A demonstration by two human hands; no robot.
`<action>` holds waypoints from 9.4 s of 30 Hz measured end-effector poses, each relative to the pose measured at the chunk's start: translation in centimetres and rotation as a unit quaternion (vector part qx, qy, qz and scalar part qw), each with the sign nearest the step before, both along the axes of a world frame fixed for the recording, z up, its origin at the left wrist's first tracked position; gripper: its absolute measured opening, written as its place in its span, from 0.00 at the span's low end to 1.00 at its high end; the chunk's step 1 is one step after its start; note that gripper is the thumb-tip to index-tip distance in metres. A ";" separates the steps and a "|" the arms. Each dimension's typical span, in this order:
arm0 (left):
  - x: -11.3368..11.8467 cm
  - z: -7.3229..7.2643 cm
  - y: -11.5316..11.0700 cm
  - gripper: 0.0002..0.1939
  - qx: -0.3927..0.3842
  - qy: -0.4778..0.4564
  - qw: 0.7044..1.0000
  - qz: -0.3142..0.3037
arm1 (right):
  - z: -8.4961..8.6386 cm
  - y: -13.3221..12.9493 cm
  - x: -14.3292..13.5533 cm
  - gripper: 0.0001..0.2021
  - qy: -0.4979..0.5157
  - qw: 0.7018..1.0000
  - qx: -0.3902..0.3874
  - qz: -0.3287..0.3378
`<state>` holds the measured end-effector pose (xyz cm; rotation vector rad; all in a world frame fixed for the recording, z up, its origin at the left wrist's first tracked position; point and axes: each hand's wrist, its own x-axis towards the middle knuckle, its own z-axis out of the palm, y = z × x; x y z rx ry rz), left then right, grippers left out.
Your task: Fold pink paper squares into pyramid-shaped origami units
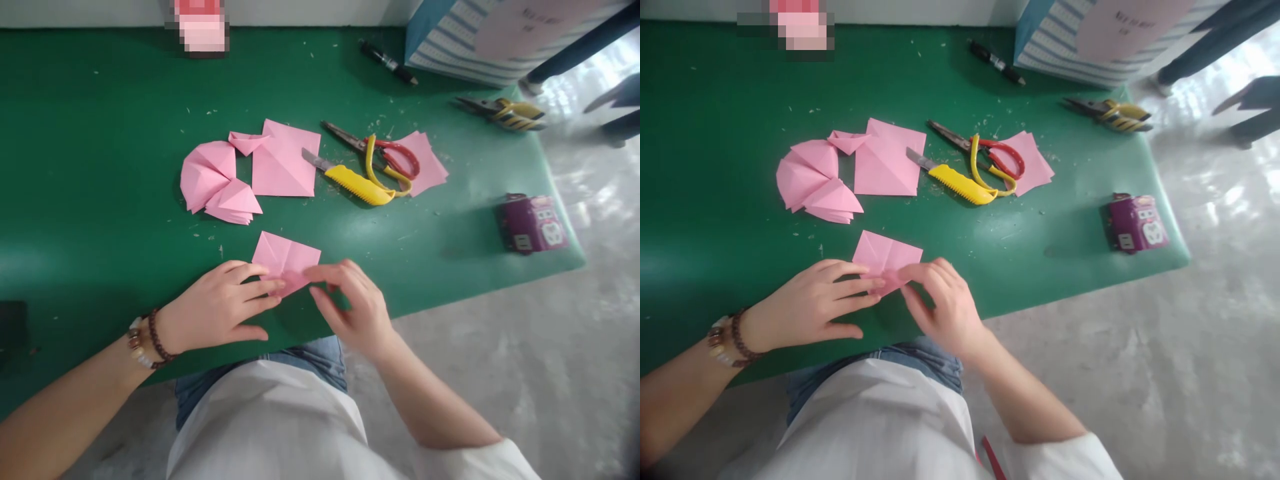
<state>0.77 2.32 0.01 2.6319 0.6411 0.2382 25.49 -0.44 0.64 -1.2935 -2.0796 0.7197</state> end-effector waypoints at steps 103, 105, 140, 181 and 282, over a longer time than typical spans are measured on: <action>-0.4 -0.6 -0.2 0.26 0.066 -0.041 0.997 -0.021 | -1.9 3.5 -1.0 0.06 -0.106 0.982 0.121 0.103; -0.4 -0.6 -0.3 0.26 0.059 -0.041 0.997 -0.019 | -1.9 3.5 -1.1 0.06 -0.110 0.984 0.108 0.093; -0.1 -0.7 -0.2 0.35 0.011 -0.030 0.999 -0.015 | -2.3 3.3 -1.4 0.08 -0.091 0.994 0.030 0.059; -0.2 -0.7 -0.5 0.29 -0.009 -0.013 1.000 0.010 | 0.5 -2.3 0.4 0.07 0.083 0.980 -0.151 -0.094; -0.6 -0.7 0.0 0.30 0.026 -0.028 0.999 -0.016 | -2.3 3.7 -0.6 0.05 -0.069 0.989 0.089 0.092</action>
